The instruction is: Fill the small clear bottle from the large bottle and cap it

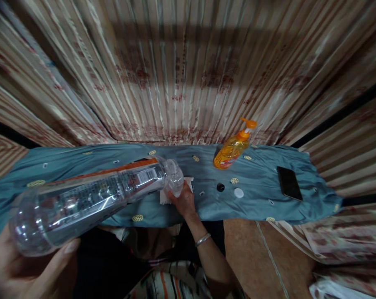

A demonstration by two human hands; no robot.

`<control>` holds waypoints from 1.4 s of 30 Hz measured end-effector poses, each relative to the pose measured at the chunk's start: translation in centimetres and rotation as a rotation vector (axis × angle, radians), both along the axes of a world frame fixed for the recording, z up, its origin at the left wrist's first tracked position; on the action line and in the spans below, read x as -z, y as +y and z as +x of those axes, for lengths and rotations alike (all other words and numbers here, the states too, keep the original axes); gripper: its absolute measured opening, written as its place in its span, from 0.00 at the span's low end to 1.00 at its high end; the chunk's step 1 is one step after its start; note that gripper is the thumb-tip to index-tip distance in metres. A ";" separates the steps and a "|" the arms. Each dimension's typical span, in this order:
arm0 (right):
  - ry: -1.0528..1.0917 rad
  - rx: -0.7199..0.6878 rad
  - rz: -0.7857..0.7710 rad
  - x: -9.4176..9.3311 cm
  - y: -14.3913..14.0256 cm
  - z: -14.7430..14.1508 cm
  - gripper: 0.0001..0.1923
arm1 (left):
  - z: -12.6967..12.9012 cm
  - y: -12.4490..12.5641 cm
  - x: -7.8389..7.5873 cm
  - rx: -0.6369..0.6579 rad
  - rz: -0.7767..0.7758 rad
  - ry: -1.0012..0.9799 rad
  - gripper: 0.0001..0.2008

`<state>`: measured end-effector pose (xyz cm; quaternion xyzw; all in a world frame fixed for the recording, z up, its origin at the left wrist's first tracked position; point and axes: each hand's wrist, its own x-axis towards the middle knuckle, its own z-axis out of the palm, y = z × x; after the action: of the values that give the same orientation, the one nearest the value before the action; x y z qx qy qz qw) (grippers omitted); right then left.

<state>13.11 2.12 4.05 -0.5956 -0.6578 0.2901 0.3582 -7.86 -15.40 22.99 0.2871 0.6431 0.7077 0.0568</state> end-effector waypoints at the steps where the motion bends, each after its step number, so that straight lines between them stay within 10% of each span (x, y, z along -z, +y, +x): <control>1: -0.005 0.001 0.002 -0.1 0.0 0.0 0.31 | -0.1 0.0 0.1 0.003 -0.002 -0.001 0.52; 42: 0.025 0.003 0.009 -0.2 0.1 -0.2 0.27 | -1.1 0.2 0.8 0.040 0.024 0.055 0.52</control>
<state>12.89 2.20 4.29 -0.5910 -0.6539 0.2941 0.3697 -8.95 -15.19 22.23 0.3200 0.6300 0.7058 0.0500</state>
